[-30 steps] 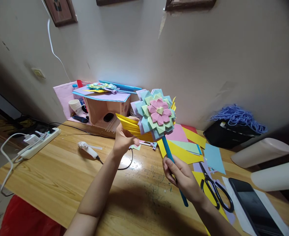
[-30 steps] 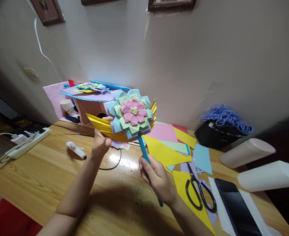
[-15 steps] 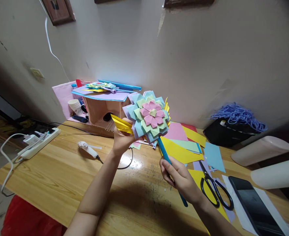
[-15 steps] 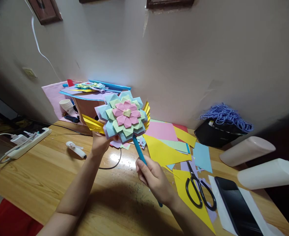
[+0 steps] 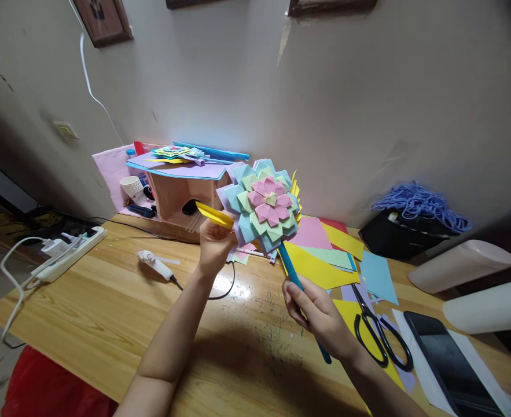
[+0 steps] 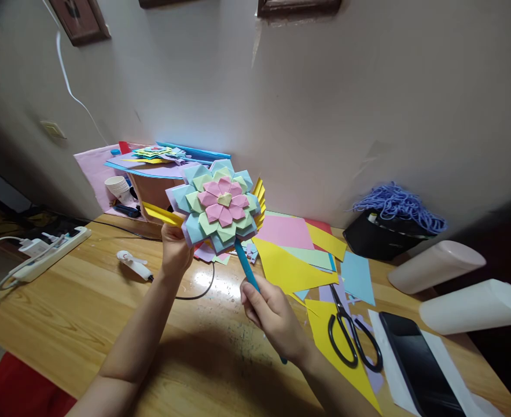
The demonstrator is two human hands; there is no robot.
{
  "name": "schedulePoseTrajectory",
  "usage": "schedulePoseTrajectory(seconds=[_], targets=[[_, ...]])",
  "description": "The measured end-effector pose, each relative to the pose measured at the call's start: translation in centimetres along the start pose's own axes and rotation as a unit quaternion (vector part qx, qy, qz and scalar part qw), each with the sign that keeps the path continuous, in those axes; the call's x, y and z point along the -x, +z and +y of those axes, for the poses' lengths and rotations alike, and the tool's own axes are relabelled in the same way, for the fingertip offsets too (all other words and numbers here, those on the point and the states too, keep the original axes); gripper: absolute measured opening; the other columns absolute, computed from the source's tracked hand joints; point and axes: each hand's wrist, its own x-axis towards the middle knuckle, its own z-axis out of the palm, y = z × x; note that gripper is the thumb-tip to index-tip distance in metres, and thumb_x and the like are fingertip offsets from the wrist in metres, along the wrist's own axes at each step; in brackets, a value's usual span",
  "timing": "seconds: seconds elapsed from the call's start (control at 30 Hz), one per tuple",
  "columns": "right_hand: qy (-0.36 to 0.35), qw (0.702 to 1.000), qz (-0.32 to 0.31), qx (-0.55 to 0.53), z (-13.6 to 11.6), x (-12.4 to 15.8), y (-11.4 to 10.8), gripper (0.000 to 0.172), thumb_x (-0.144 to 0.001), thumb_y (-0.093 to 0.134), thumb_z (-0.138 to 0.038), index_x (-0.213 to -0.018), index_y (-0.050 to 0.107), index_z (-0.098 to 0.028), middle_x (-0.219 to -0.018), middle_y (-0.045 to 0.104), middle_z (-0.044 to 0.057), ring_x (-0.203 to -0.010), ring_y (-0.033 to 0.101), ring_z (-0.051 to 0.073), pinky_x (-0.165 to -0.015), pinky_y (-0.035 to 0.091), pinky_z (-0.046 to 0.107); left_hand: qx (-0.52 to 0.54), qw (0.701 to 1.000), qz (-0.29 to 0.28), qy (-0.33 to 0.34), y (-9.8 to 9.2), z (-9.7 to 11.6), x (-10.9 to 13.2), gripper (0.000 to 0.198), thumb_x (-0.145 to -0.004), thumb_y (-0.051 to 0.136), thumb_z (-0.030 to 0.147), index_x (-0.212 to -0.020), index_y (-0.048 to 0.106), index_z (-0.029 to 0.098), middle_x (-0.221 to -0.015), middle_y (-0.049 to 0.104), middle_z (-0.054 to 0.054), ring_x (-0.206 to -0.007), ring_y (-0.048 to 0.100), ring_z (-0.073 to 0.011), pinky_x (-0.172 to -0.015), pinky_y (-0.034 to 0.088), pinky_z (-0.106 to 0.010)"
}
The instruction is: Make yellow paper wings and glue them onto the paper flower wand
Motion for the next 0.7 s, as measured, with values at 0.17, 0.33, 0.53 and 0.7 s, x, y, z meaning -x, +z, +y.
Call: schedulePoseTrajectory(seconds=[0.17,0.33,0.53,0.7], targets=[[0.003,1.0,-0.006,0.002,0.0,0.0,0.1,0.036,-0.093,0.038,-0.046,-0.071,0.044,-0.018,-0.051,0.035,-0.007,-0.044,0.029,0.006,-0.043,0.021,0.022,-0.01,1.0,0.019,0.004,-0.5,-0.3,0.1,0.023,-0.06,0.079,0.028,-0.063,0.06,0.016,-0.062,0.057,0.003,-0.056,0.053,-0.0073,-0.052,0.045,-0.016],[-0.007,1.0,0.008,-0.003,0.4,-0.2,0.2,0.035,-0.093,0.039,-0.046,-0.073,0.044,-0.018,-0.051,0.034,-0.007,-0.044,0.028,0.005,-0.043,0.021,0.022,0.023,0.998,0.016,-0.047,0.4,0.3,0.1,0.023,-0.06,0.079,0.03,-0.068,0.062,0.017,-0.063,0.059,0.002,-0.06,0.056,-0.0092,-0.058,0.046,-0.018],[-0.041,0.993,0.104,-0.041,1.5,-1.8,0.5,0.034,-0.091,0.041,-0.048,-0.076,0.044,-0.018,-0.056,0.03,-0.007,-0.045,0.027,0.005,-0.043,0.02,0.021,0.071,0.981,-0.018,-0.179,1.7,0.7,-0.3,0.045,-0.076,0.059,0.056,-0.1,0.062,0.018,-0.102,0.065,-0.008,-0.094,0.062,-0.0196,-0.078,0.05,-0.028],[-0.083,0.969,0.211,-0.093,3.1,-4.0,0.1,0.034,-0.089,0.043,-0.051,-0.08,0.045,-0.019,-0.063,0.031,-0.006,-0.048,0.026,0.006,-0.043,0.023,0.02,-0.01,0.936,-0.107,-0.335,2.4,-0.6,0.2,0.056,-0.074,0.057,0.061,-0.104,0.063,0.015,-0.106,0.065,-0.012,-0.096,0.062,-0.0235,-0.081,0.049,-0.034]])
